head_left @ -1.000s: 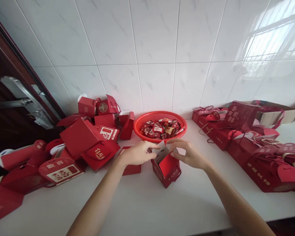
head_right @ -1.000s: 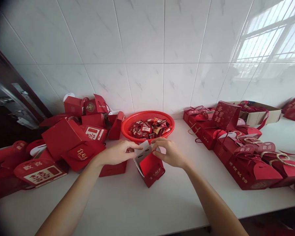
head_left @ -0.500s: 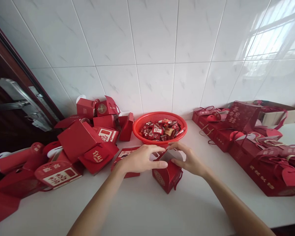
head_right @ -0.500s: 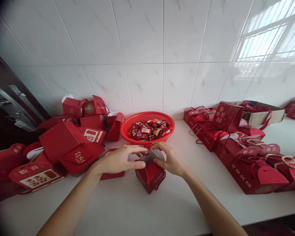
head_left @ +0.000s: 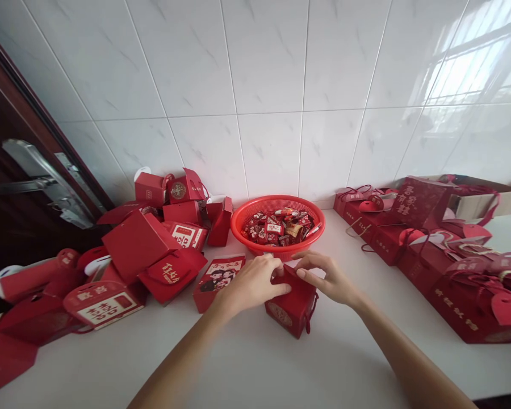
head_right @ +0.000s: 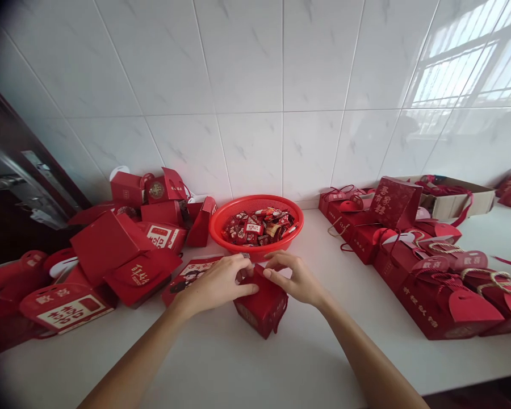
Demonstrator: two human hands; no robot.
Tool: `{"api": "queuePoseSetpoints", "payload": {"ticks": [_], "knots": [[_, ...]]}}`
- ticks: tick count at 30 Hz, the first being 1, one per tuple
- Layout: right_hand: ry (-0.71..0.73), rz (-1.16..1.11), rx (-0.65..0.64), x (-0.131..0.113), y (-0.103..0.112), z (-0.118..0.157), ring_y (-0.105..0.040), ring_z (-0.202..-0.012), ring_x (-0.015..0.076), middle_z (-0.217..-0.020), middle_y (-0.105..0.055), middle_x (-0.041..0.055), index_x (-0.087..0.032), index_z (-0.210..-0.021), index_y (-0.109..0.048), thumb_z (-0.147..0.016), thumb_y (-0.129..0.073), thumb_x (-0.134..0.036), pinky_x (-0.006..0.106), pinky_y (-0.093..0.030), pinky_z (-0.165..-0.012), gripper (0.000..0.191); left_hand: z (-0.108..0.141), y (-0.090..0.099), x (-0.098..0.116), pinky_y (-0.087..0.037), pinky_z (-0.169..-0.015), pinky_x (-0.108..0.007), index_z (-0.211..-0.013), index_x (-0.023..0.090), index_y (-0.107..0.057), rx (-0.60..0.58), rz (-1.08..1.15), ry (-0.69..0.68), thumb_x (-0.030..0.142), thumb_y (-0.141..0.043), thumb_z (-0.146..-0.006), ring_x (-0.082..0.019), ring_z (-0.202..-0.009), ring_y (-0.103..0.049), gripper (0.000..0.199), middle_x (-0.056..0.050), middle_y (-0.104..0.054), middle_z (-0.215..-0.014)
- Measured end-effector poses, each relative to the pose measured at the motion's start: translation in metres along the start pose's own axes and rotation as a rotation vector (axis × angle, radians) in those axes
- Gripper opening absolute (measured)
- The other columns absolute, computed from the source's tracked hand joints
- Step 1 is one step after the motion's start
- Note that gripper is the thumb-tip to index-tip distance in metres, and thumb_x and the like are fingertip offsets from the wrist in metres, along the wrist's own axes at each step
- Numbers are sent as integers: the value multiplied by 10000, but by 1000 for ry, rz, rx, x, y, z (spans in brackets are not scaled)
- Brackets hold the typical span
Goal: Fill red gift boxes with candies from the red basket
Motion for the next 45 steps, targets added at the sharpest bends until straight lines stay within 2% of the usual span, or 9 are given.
{"api": "queuePoseSetpoints", "payload": {"ticks": [4, 7, 10, 15, 21, 24, 29, 36, 45], "knots": [[12, 45, -69, -4, -3, 1, -662, -1038, 243, -1168, -693, 119, -196, -893, -732, -948, -555, -465, 381, -517, -899, 326, 1, -5, 1, -448, -711, -316, -952, 222, -589, 53, -16, 33, 388, -697, -766, -224, -857, -612, 272, -26, -588, -1010], [24, 27, -88, -6, -3, 1, -661, -1026, 233, -1142, -699, 108, -198, -907, -731, -947, -557, -464, 377, -517, -899, 320, -2, -8, 1, -464, -794, -325, -1025, 244, -634, -19, 47, -88, 380, -640, -831, -226, -952, -616, 237, -37, -568, -1131], [-12, -3, -52, -4, 1, -1, -671, -960, 220, -1047, -716, 93, -193, -930, -707, -931, -568, -501, 371, -538, -868, 338, -7, -11, -3, -462, -816, -326, -1012, 242, -670, -99, 134, -144, 443, -609, -862, -234, -998, -614, 257, -40, -589, -1111], [-156, -4, -46, 12, 12, -2, -684, -879, 210, -999, -710, 82, -181, -1002, -650, -898, -552, -611, 367, -565, -809, 453, -12, -12, -11, -414, -672, -294, -777, 206, -580, -104, 106, -32, 514, -652, -804, -204, -812, -600, 318, -15, -616, -885], [-310, 106, -246, 25, 16, 2, -662, -755, 202, -859, -724, 87, -155, -1093, -626, -881, -514, -681, 347, -531, -688, 578, -11, -7, -16, -339, -593, -276, -686, 211, -491, -74, 29, 53, 544, -653, -774, -178, -715, -561, 381, 9, -600, -759], [-322, 68, -307, 24, 13, 2, -637, -710, 182, -802, -714, 57, -165, -1096, -610, -852, -580, -662, 331, -510, -675, 554, -9, -3, -17, -312, -566, -277, -668, 218, -465, -92, -8, 141, 583, -639, -770, -189, -701, -558, 417, 12, -585, -700], [-312, -116, -262, 26, 6, -1, -638, -739, 174, -782, -695, 26, -168, -1159, -568, -777, -704, -609, 320, -511, -708, 598, -7, 2, -19, -322, -565, -276, -659, 220, -456, -41, -29, 191, 602, -645, -756, -203, -719, -567, 437, 4, -596, -701], [-343, -85, -245, 30, 2, -3, -636, -809, 191, -862, -691, 58, -172, -854, -628, -725, -684, -702, 337, -514, -762, 548, -8, 5, -22, -346, -576, -270, -693, 223, -509, -56, -32, 184, 609, -644, -754, -213, -748, -597, 413, -1, -640, -749], [-393, -55, -242, 32, -1, -3, -611, -759, 187, -825, -686, 62, -165, -832, -634, -719, -656, -743, 318, -482, -700, 590, -5, 7, -22, -343, -564, -269, -690, 221, -553, -65, -25, 175, 539, -649, -762, -198, -715, -614, 340, 7, -659, -708]]}}
Point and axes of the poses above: each hand's wrist, its own z-axis away from the middle knuckle, its own y-axis out of the back of the hand, x = y × z, the point moved 2 cm from there along -z, towards the middle knuckle
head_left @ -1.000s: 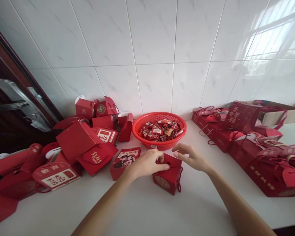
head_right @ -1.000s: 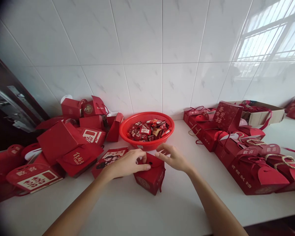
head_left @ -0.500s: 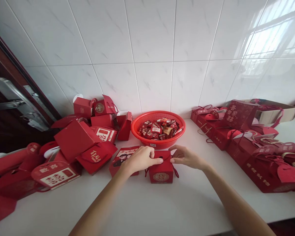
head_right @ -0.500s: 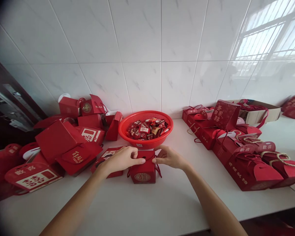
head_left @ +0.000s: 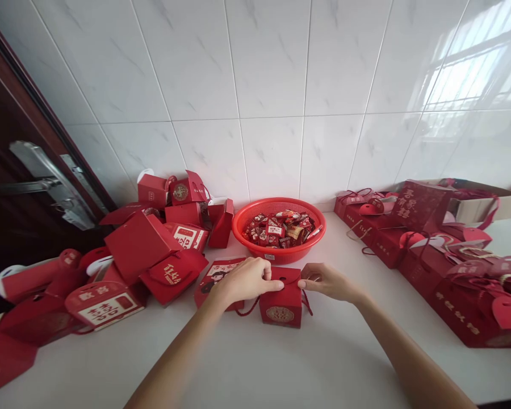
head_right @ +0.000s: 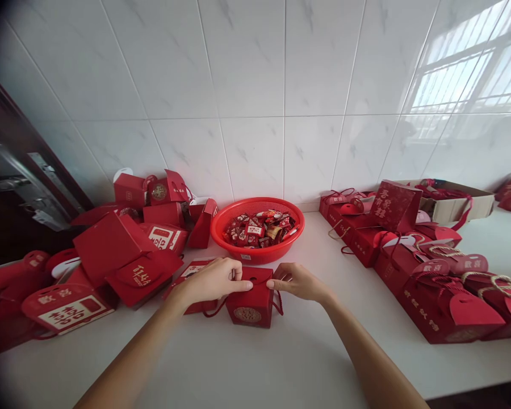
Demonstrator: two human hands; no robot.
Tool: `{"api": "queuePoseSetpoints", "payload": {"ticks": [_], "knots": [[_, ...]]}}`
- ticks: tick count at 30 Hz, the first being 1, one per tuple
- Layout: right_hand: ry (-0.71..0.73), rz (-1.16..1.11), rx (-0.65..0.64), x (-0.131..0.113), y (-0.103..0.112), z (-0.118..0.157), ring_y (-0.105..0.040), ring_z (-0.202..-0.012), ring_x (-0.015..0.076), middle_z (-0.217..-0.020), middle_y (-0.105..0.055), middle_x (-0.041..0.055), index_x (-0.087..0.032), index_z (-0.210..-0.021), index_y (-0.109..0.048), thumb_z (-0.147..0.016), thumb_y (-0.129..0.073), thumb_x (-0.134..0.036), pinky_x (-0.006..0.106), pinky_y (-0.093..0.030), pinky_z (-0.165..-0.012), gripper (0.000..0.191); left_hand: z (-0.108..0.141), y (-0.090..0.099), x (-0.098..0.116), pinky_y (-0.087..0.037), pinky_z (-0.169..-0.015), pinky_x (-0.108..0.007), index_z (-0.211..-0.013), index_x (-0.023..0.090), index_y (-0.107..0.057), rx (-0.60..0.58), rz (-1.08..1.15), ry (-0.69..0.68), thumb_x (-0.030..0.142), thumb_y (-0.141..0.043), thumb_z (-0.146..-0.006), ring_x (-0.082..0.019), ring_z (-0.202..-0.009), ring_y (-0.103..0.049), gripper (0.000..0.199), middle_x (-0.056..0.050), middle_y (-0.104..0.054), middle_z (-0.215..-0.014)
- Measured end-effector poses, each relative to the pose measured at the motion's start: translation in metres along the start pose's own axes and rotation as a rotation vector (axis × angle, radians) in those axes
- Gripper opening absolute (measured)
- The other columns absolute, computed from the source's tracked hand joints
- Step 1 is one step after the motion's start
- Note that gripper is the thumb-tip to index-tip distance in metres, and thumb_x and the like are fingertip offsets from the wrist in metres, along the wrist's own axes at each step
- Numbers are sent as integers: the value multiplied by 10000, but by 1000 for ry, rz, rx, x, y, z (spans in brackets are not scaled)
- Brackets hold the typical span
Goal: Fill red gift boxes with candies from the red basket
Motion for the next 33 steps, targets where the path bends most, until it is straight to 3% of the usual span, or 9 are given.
{"api": "queuePoseSetpoints", "payload": {"ticks": [6, 12, 20, 26, 30, 33], "knots": [[-12, 31, -5, 1, 0, 0, -531, -682, 151, -738, -629, 28, -164, -773, -613, -728, -638, -755, 288, -408, -630, 594, 5, 1, 10, -359, -574, -260, -662, 203, -618, 31, 55, -73, 419, -648, -762, -170, -659, -609, 240, 10, -661, -657], [42, -34, -43, 1, -1, -1, -441, -628, 114, -660, -545, -21, -169, -706, -573, -756, -637, -728, 273, -343, -600, 565, 11, 0, 14, -376, -534, -250, -856, 191, -750, -131, 193, -139, 490, -649, -783, -137, -535, -575, 324, 4, -665, -649], [-32, -352, -104, 0, 2, -1, -573, -743, 148, -728, -639, 11, -147, -736, -646, -696, -750, -659, 330, -456, -790, 524, 16, 5, 13, -389, -539, -257, -1240, 201, -693, -218, 307, -139, 625, -618, -816, -147, -556, -556, 604, -44, -746, -704], [-70, -471, -174, -1, 9, 2, -575, -695, 125, -713, -666, -6, -148, -740, -674, -592, -899, -411, 300, -435, -763, 376, 17, 6, 14, -470, -702, -286, -1309, 167, -646, -183, 358, -159, 580, -648, -824, -210, -805, -685, 637, -54, -769, -772], [-40, -580, -295, -3, 10, 6, -656, -772, 166, -767, -713, 24, -160, -799, -614, -621, -894, -327, 322, -440, -789, 372, 18, 5, 13, -495, -731, -305, -1347, 178, -614, -192, 410, -143, 574, -651, -834, -215, -822, -701, 648, -54, -766, -795], [35, -638, -312, -7, 15, 9, -655, -753, 158, -761, -713, 33, -169, -830, -583, -663, -879, -304, 312, -442, -775, 366, 19, 6, 14, -519, -732, -309, -1352, 170, -603, -185, 461, -155, 551, -662, -840, -211, -826, -703, 641, -57, -755, -819]]}}
Point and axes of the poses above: each hand's wrist, its own z-axis away from the middle knuckle, its own y-axis out of the back of the hand, x = y × z, the point moved 2 cm from there along -z, towards the middle knuckle
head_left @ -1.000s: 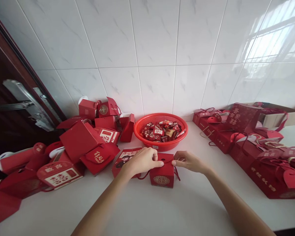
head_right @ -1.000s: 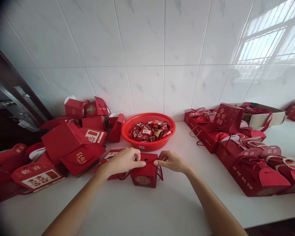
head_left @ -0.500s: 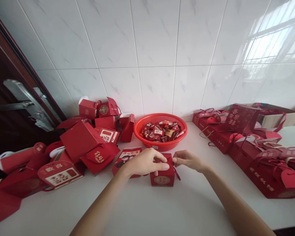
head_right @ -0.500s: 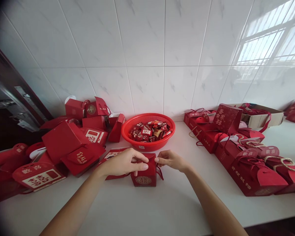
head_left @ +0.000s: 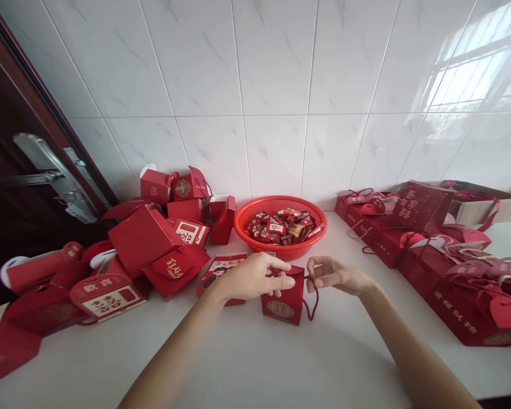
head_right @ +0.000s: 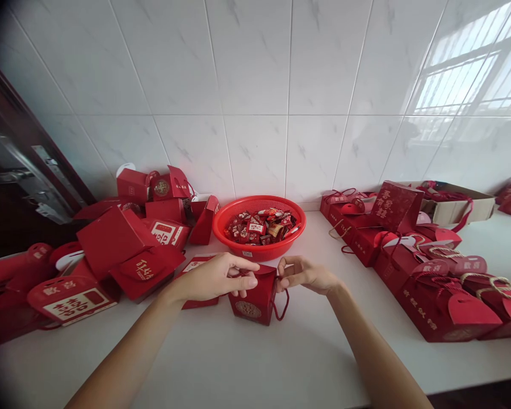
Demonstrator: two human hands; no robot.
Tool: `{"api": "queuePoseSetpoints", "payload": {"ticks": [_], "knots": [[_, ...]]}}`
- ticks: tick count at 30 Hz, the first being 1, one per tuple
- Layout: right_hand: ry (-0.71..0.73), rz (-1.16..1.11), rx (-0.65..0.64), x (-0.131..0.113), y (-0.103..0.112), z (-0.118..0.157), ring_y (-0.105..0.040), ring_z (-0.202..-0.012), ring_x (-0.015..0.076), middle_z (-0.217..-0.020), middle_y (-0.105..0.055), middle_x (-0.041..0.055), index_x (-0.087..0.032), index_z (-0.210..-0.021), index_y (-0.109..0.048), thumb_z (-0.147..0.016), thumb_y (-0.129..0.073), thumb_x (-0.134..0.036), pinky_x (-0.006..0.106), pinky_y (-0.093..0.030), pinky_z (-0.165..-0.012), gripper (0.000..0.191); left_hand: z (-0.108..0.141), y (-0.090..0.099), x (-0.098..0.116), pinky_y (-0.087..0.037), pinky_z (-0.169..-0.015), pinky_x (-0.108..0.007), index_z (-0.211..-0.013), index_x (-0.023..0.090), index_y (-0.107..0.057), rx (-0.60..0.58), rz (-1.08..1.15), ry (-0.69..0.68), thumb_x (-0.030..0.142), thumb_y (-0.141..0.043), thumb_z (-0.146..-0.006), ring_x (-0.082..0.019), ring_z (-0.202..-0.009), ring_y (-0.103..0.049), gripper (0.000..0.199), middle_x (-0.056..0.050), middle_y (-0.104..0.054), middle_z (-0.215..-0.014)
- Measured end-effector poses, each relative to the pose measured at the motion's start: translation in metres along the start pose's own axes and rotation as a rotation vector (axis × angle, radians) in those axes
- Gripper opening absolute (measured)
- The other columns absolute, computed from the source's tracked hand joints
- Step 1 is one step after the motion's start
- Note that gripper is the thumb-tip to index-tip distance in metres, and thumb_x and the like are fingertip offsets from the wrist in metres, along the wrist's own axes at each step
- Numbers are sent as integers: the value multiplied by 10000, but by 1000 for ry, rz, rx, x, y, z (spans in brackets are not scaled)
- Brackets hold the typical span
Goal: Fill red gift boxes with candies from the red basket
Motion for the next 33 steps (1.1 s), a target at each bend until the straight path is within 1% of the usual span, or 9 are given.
{"api": "queuePoseSetpoints", "payload": {"ticks": [2, 6, 9, 12, 17, 22, 26, 29, 33], "knots": [[95, -17, 30, -10, 1, 3, -640, -734, 149, -749, -696, 30, -173, -856, -594, -702, -857, -333, 297, -446, -746, 344, 2, 2, 2, -534, -744, -315, -1346, 165, -605, 12, 37, -29, 539, -678, -835, -205, -829, -700, 637, -70, -751, -894], [234, 39, 149, -42, -6, 8, -637, -759, 159, -802, -684, 37, -183, -900, -619, -773, -795, -373, 311, -475, -751, 288, 9, 8, 8, -558, -850, -358, -1390, 217, -558, 41, 229, -93, 496, -701, -837, -236, -1015, -693, 636, -117, -661, -1273], [249, 170, 172, -66, -21, 7, -653, -824, 184, -846, -690, 42, -185, -946, -621, -794, -763, -365, 352, -494, -820, 275, 15, 12, 13, -521, -989, -390, -1472, 247, -455, 45, 351, -138, 480, -674, -875, -283, -1255, -587, 677, -131, -557, -1435], [240, 329, 157, -80, -40, -1, -655, -875, 199, -903, -690, 49, -187, -994, -610, -812, -723, -356, 355, -502, -819, 273, 20, 11, 18, -461, -1086, -410, -1516, 273, -381, 36, 400, -190, 493, -637, -905, -297, -1380, -470, 698, -115, -483, -1511], [291, 690, 391, -80, -65, -18, -532, -652, 136, -715, -577, -22, -203, -872, -561, -750, -691, -271, 262, -413, -591, 190, 23, 1, 29, -384, -1160, -409, -1554, 317, -282, 62, 389, -258, 511, -596, -928, -290, -1461, -346, 726, -62, -379, -1587], [233, 906, 586, -72, -80, -27, -482, -602, 137, -687, -580, -27, -228, -775, -456, -698, -585, -141, 263, -348, -545, 172, 21, -6, 26, -392, -1156, -416, -1585, 307, -152, 111, 337, -227, 496, -606, -920, -276, -1452, -367, 827, -75, -384, -1583], [254, 878, 671, -68, -80, -31, -533, -628, 153, -704, -594, -17, -228, -799, -498, -683, -524, -91, 277, -391, -576, 180, 14, -9, 19, -417, -1141, -407, -1581, 317, -171, 204, 230, -286, 425, -665, -888, -280, -1446, -375, 859, -69, -345, -1602], [327, 744, 696, -65, -75, -31, -572, -650, 158, -718, -600, -10, -226, -855, -555, -686, -528, -116, 275, -432, -583, 203, 10, -12, 17, -463, -1096, -399, -1570, 328, -212, 291, 99, -281, 386, -671, -880, -295, -1421, -411, 831, -59, -405, -1570], [446, 611, 755, -72, -65, -19, -605, -657, 153, -747, -618, 3, -208, -872, -604, -699, -531, -170, 282, -490, -603, 192, 10, -16, 23, -477, -1086, -400, -1554, 314, -260, 310, 35, -364, 325, -660, -881, -276, -1367, -480, 783, -55, -460, -1531]]}}
Point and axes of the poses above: each hand's wrist, its own z-axis away from the middle knuckle, its own y-axis out of the back of the hand, x = y × z, the point moved 2 cm from there along -z, towards the middle knuckle
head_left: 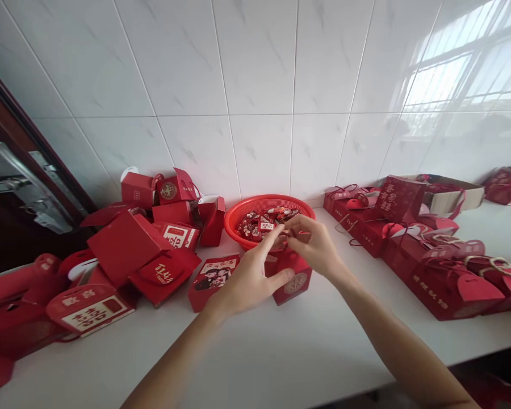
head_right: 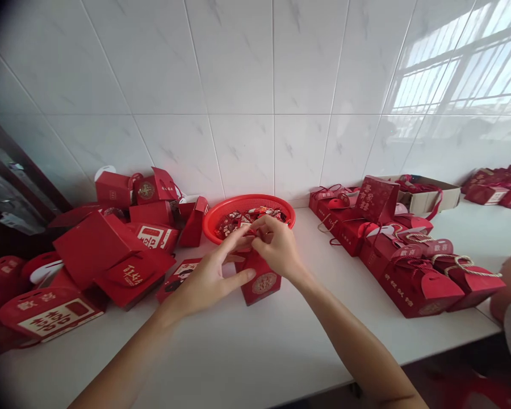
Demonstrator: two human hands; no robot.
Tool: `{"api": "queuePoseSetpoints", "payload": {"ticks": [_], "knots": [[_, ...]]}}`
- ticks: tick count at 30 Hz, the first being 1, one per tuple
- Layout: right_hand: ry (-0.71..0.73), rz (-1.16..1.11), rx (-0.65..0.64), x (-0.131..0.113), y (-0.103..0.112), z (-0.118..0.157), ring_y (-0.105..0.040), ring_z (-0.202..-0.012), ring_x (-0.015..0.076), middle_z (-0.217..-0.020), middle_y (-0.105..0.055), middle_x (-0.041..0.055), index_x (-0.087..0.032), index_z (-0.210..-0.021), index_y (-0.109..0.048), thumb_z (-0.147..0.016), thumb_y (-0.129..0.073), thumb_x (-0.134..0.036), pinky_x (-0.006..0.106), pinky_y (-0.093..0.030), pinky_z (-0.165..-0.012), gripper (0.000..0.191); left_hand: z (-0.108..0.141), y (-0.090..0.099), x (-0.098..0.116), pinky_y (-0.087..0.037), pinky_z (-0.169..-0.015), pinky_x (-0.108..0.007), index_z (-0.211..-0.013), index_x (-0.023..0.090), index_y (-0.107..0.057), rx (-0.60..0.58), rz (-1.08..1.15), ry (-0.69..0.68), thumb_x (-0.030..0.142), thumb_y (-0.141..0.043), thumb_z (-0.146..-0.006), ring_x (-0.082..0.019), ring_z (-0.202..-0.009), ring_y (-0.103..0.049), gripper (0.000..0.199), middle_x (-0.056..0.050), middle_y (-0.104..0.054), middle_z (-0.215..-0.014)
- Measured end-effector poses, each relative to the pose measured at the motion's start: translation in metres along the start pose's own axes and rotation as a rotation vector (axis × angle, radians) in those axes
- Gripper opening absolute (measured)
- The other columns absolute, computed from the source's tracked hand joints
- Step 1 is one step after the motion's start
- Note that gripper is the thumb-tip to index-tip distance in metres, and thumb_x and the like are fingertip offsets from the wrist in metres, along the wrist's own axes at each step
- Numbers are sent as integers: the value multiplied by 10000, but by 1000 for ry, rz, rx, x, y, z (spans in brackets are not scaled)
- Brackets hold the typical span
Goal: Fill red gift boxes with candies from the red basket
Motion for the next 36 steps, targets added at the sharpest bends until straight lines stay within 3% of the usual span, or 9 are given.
{"api": "queuePoseSetpoints", "payload": {"ticks": [3, 6, 11, 14, 17, 24, 31, 36], "knots": [[56, -18, 159, -8, 34, -6, -639, -691, 158, -760, -628, 11, -200, -836, -614, -705, -552, -185, 283, -518, -618, 146, 1, 1, 5, -442, -1127, -419, -1500, 290, -385, 8, -16, -89, 333, -661, -882, -271, -1370, -472, 678, -57, -483, -1512], [86, -3, 350, -16, 83, -21, -679, -695, 178, -742, -622, 15, -203, -827, -610, -705, -585, -169, 280, -514, -573, 129, 3, 2, 6, -454, -1113, -426, -1409, 280, -509, 6, -43, -147, 368, -654, -891, -277, -1336, -503, 545, -62, -534, -1464], [143, 88, 586, -19, 163, -54, -674, -660, 155, -760, -595, 15, -199, -771, -570, -718, -579, -110, 281, -519, -571, 104, 4, 4, 8, -478, -1081, -374, -1353, 273, -558, -35, -68, -178, 354, -649, -896, -237, -1252, -572, 473, -55, -566, -1420], [102, 159, 671, -5, 197, -71, -624, -563, 125, -735, -584, 7, -193, -717, -564, -691, -548, -75, 274, -495, -532, 123, 3, 4, 9, -474, -1079, -363, -1299, 258, -604, -75, -70, -147, 351, -645, -895, -233, -1231, -586, 417, -54, -603, -1372], [100, 240, 666, 14, 222, -84, -614, -544, 144, -704, -580, 8, -208, -682, -570, -695, -559, -96, 288, -472, -516, 113, 1, 4, 9, -490, -1058, -362, -1260, 248, -633, -95, -52, -127, 353, -647, -885, -238, -1203, -605, 390, -61, -609, -1364], [52, 302, 854, 36, 247, -103, -568, -503, 142, -605, -522, -29, -210, -683, -539, -709, -509, -63, 274, -386, -491, 152, -1, 5, 4, -496, -1050, -366, -1205, 244, -676, -89, -31, -119, 336, -653, -877, -234, -1186, -615, 341, -69, -625, -1334], [134, 198, 862, 63, 245, -128, -523, -522, 142, -560, -521, -18, -236, -666, -522, -760, -511, -113, 291, -378, -532, 156, -1, 6, 3, -477, -1061, -358, -1158, 245, -703, -84, -69, -96, 318, -672, -865, -230, -1219, -592, 304, -64, -645, -1307], [32, 354, 865, 86, 234, -137, -559, -606, 195, -554, -523, -22, -240, -693, -487, -708, -471, -111, 342, -450, -683, 130, -3, 8, 0, -475, -1059, -350, -1142, 241, -708, -100, -76, -97, 313, -672, -869, -223, -1207, -597, 285, -68, -636, -1319]]}}
Point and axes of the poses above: each hand's wrist, its own z-axis away from the middle knuckle, its own y-axis out of the back of the hand, x = y × z, the point moved 2 cm from there along -z, towards the middle knuckle
